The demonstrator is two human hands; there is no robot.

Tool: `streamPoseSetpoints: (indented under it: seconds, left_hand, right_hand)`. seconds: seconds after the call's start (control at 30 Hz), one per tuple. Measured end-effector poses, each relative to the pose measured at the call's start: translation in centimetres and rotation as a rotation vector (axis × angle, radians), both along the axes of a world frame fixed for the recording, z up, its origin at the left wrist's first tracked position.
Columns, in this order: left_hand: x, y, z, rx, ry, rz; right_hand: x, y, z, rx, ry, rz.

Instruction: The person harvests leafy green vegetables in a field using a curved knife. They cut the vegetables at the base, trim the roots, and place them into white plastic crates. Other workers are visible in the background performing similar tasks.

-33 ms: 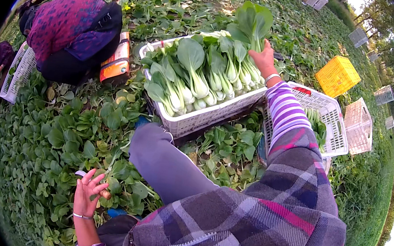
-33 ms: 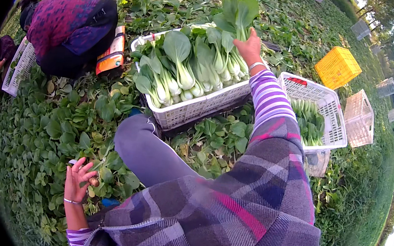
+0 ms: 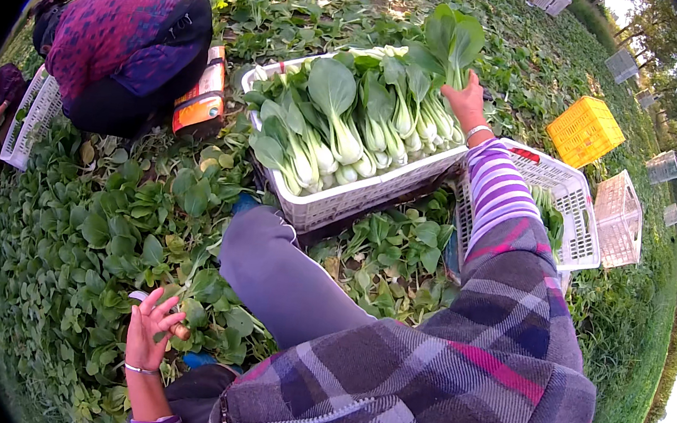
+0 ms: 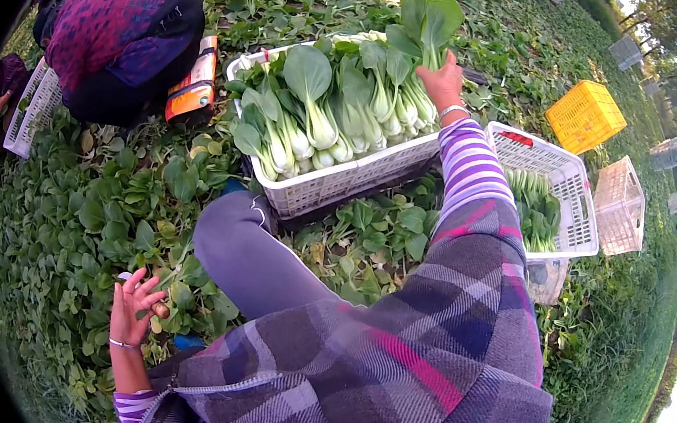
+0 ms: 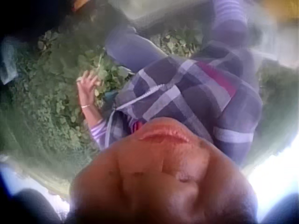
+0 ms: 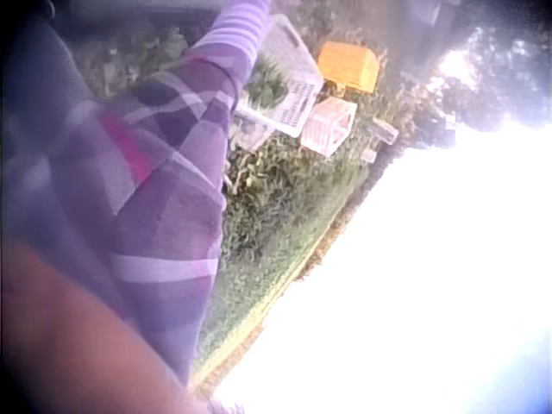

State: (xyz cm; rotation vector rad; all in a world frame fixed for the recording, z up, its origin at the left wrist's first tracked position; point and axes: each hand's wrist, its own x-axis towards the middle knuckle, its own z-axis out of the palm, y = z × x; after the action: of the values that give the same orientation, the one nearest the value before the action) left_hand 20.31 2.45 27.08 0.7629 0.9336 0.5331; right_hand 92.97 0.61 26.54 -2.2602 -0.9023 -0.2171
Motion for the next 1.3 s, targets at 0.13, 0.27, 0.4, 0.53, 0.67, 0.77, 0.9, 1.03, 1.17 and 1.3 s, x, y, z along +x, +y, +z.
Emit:
streamPoseSetpoints:
  seconds: [0.13, 0.27, 0.4, 0.53, 0.67, 0.77, 0.9, 1.03, 1.17, 1.3]
  left_hand:
    - [0.5, -0.5, -0.8, -0.088, 0.091, 0.075]
    - [1.3, -0.7, -0.5, -0.096, 0.11, 0.118]
    - [1.9, -0.7, -1.1, -0.098, 0.188, 0.114]
    - [3.1, -0.3, -2.4, -0.089, 0.216, 0.084]
    - [4.8, 0.1, -2.0, -0.082, 0.258, 0.038]
    - [5.8, -0.2, -0.9, -0.033, 0.264, 0.0]
    - [5.6, 0.0, -1.2, -0.043, 0.277, 0.035]
    - [6.3, -0.2, -0.5, -0.054, 0.301, 0.059]
    - [8.4, 0.2, 1.1, -0.055, 0.318, 0.07]
    - [7.9, -0.2, 2.3, -0.036, 0.328, 0.082]
  right_hand:
    - [6.2, -1.7, -4.8, -0.17, 0.037, -0.059]
    - [5.5, -0.6, -7.1, -0.412, 0.132, -0.035]
    - [9.0, -2.5, -6.7, -0.704, 0.278, 0.039]
    - [11.5, -4.2, -8.5, -0.756, 0.28, 0.067]
    - [10.2, -3.3, -8.9, -0.719, 0.141, 0.083]
    - [8.1, -4.1, -6.8, -0.51, 0.166, 0.121]
    - [5.4, -5.1, -10.5, -0.443, -0.137, -0.082]
    - [4.0, -2.9, -10.6, -0.59, -0.153, -0.073]
    - [5.7, -2.6, -11.4, -0.695, -0.123, -0.129]
    - [5.9, -1.6, -12.1, -0.63, -0.175, -0.096]
